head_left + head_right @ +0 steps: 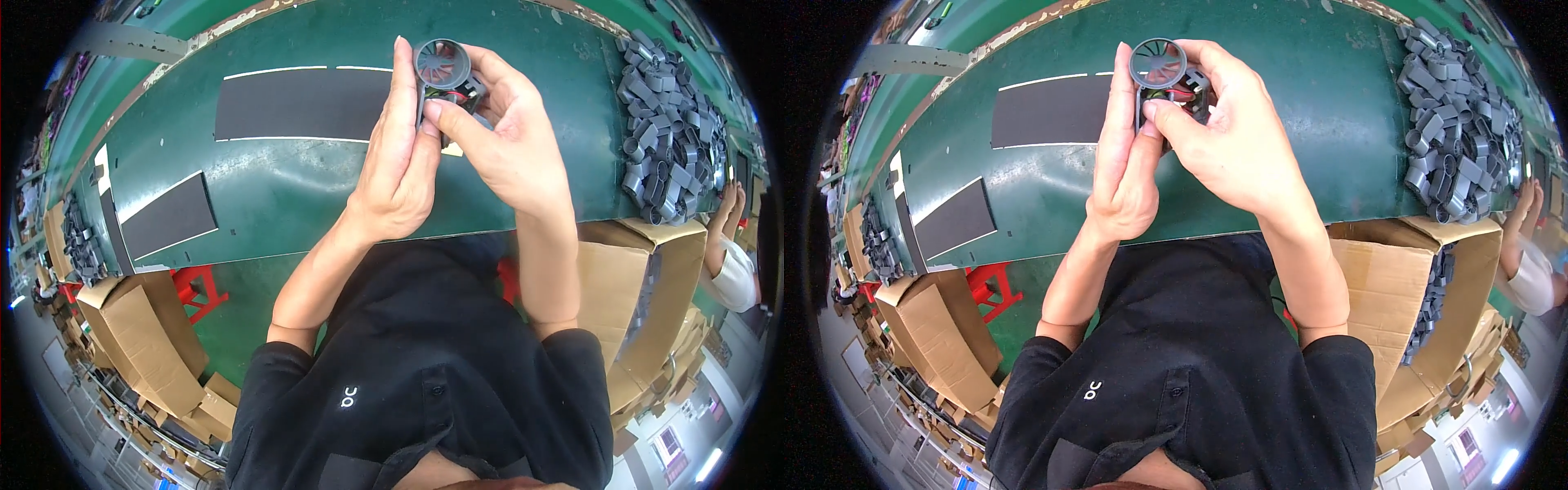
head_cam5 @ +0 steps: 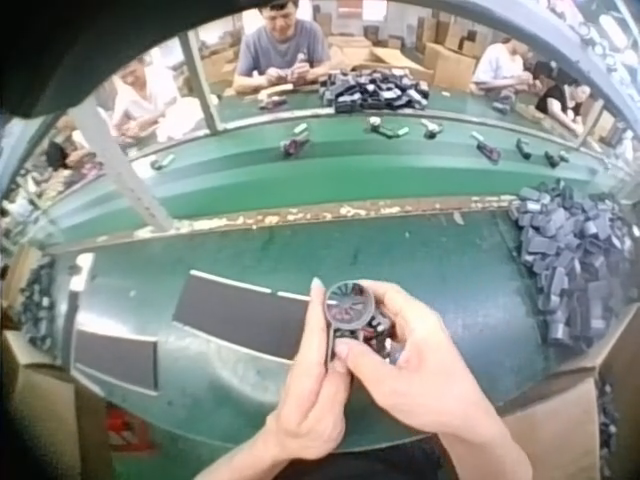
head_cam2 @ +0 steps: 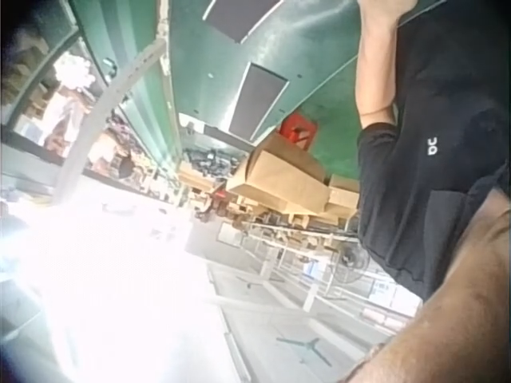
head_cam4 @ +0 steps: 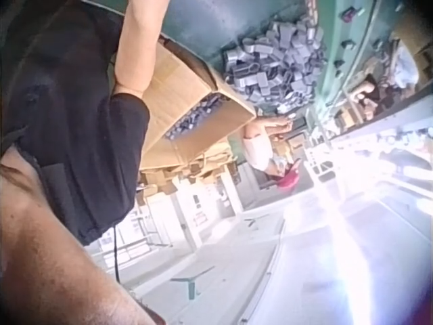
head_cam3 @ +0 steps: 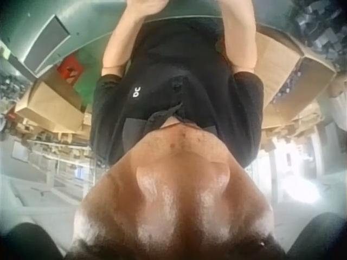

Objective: The person assembles small portable handheld fans by hand, inserting motor modules, batteries, circuit boards, and fan blades into the plastic fan housing.

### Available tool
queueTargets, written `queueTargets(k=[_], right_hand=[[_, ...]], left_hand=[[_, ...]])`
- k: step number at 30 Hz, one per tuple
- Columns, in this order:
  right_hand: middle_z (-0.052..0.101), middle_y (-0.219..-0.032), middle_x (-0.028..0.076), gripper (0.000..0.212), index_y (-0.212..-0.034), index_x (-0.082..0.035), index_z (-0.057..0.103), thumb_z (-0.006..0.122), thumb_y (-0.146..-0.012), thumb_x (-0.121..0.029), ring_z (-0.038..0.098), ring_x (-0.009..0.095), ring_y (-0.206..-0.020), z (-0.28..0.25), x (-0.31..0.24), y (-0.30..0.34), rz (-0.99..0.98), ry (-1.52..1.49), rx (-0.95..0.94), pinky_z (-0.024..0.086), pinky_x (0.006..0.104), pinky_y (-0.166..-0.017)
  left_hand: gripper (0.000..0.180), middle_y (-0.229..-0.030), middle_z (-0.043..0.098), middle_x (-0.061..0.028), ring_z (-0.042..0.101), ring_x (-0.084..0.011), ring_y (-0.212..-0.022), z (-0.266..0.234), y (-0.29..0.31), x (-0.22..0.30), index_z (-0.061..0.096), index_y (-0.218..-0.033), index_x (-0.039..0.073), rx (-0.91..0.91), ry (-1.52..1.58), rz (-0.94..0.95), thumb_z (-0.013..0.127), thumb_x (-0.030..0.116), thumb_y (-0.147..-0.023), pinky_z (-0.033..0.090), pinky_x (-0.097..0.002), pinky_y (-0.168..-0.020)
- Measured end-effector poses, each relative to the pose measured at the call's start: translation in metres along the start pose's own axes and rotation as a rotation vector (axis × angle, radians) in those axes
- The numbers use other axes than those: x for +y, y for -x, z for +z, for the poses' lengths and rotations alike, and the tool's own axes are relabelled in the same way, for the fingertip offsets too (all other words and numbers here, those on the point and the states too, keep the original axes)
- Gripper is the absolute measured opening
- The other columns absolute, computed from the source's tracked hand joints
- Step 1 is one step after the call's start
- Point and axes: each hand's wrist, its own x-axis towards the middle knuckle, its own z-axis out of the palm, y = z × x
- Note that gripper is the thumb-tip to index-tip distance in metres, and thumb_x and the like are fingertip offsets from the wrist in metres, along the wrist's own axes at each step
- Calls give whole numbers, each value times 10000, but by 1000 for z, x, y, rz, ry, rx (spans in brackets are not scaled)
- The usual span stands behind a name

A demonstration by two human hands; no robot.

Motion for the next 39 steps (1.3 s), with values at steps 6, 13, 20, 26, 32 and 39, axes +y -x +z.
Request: queueTargets(k=[6, 13, 20, 26, 32, 39], right_hand=[[684, -1085, 124, 373, -1219, 60, 571, 667, -866, -9, 648, 168, -995, 12, 19, -9, -30, -94, 72, 527, 318, -906], [670, -1070, 124, 372, -1198, 49, 568, 677, -851, -28, 636, 172, -992, 11, 30, -11, 51, -74, 51, 518, 319, -881], [568, -1378, 186, 654, -1527, 1, 383, 702, -985, -176, 538, 237, -1288, -38, 23, 5, 15, -368, -254, 475, 374, -1061], [713, -1051, 157, 696, -1323, 15, 553, 465, -1043, -616, 700, 182, -847, -49, 50, 9, 436, -184, -24, 579, 327, -737], [724, -817, 150, 601, -1104, 19, 629, 486, -1059, -564, 682, 187, -599, -28, 69, 14, 455, -522, -154, 586, 311, -575], [719, -1069, 89, 285, -1281, -6, 631, 641, -1026, -135, 706, 149, -922, -28, 46, 13, 6, -383, 130, 584, 318, -855]], left_hand=[[623, -1548, 425, -207, 452, -233, -1400, 3, -2, -12, 113, -1642, -26, 77, -268, 84, 328, -37, -1057, 331, -338, -1181], [630, -1524, 449, -171, 485, -224, -1361, 5, 3, -20, 147, -1640, -12, 100, -240, 15, 329, -44, -1038, 354, -334, -1161], [878, -1367, 541, -138, 560, -168, -1025, -8, 1, 2, 179, -1648, 34, 125, 501, -346, 480, 258, -854, 455, -282, -887], [949, -1379, 516, -180, 536, -195, -989, 0, -3, 17, 138, -1650, 13, 161, 580, -319, 499, 358, -843, 442, -311, -910], [919, -1476, 449, -163, 531, -220, -1255, -2, 0, 15, 143, -1652, 35, 90, 337, -286, 526, 361, -883, 425, -338, -1058], [754, -1489, 439, -144, 479, -223, -1373, -8, 2, -2, 157, -1653, 71, 134, 157, -270, 458, 410, -1050, 407, -360, -1120]])
